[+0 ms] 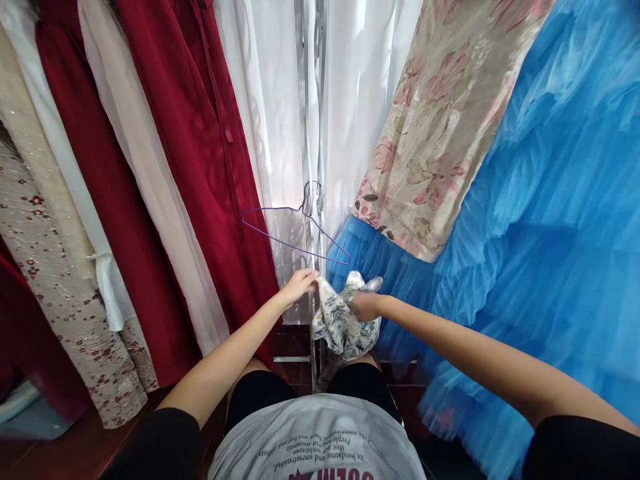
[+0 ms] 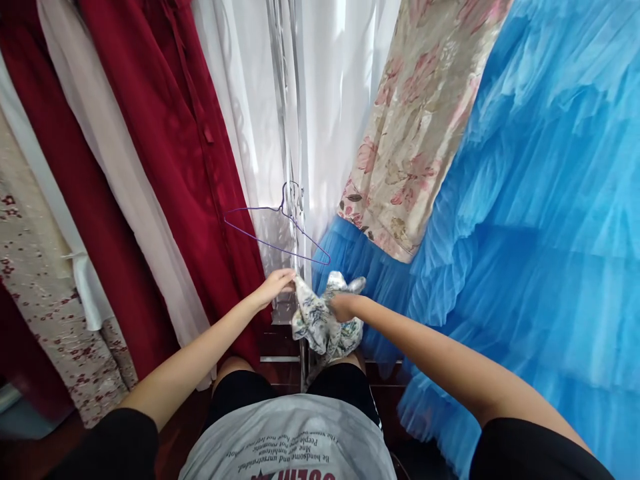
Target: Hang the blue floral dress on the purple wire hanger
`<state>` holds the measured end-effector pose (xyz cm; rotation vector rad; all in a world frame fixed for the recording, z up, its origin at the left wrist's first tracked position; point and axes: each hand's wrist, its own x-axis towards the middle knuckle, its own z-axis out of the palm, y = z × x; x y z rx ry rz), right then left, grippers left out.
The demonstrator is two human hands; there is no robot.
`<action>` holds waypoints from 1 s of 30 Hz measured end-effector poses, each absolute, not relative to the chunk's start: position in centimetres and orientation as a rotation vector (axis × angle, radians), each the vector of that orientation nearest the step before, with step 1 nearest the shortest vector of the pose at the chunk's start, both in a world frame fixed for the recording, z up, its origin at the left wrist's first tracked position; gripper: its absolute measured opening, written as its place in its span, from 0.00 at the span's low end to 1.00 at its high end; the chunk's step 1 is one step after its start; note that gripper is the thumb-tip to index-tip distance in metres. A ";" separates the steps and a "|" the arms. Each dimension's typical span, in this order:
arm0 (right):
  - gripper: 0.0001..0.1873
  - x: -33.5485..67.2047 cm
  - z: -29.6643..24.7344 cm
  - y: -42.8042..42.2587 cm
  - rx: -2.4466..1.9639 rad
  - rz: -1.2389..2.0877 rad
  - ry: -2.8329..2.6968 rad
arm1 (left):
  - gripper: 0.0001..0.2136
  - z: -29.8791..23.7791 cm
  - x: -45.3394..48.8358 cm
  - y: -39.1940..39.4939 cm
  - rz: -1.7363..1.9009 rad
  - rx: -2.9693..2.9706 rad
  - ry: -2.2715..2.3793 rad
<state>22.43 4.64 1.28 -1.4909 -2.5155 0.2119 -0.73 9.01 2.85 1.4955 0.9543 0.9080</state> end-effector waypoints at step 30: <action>0.05 24.5 14.0 14.7 -1.277 1.008 -1.406 | 0.18 8.2 -8.8 4.9 0.892 2.320 0.988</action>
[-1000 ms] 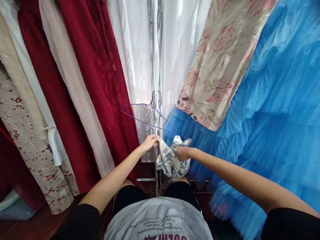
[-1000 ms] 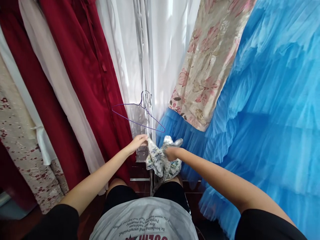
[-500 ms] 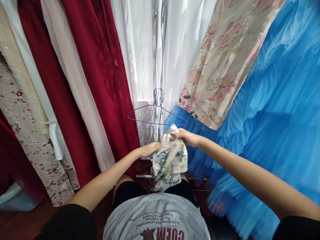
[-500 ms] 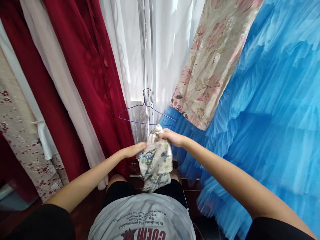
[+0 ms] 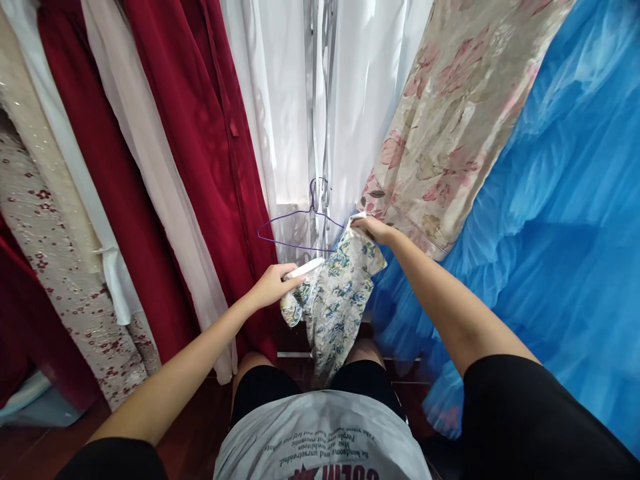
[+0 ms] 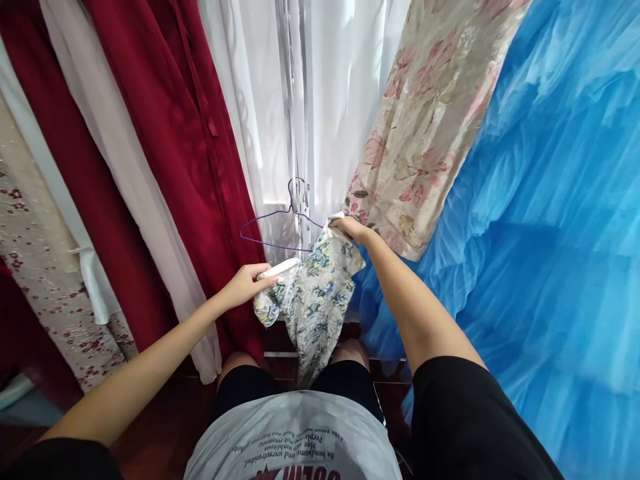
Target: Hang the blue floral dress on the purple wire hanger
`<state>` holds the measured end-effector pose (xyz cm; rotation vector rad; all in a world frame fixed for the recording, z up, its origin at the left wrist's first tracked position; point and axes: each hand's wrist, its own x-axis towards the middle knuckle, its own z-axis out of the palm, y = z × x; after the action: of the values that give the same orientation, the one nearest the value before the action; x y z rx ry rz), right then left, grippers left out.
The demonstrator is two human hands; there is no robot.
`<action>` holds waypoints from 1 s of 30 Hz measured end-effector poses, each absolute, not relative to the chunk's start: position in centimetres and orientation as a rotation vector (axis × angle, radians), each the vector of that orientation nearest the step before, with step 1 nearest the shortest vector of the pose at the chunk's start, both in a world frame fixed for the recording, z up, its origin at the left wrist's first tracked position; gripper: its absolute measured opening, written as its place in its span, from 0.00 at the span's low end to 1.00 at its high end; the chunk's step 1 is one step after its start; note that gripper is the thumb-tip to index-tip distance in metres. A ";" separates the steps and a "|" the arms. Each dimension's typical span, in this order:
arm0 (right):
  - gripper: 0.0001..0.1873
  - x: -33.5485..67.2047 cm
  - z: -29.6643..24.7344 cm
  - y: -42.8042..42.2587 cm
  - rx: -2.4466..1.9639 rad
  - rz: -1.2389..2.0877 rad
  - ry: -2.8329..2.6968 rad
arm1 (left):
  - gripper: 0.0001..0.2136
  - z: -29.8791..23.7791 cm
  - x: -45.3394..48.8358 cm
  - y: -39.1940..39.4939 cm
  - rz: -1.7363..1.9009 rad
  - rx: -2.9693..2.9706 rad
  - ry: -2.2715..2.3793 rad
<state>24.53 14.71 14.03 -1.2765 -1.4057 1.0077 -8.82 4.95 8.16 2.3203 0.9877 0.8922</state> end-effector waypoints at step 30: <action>0.14 28.1 14.2 11.5 -1.232 1.429 -1.516 | 0.11 14.8 -12.6 18.6 1.479 1.892 1.575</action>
<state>28.10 11.51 14.22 -1.2318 -1.5163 1.4285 -12.59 18.59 14.77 1.8924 1.5749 1.4793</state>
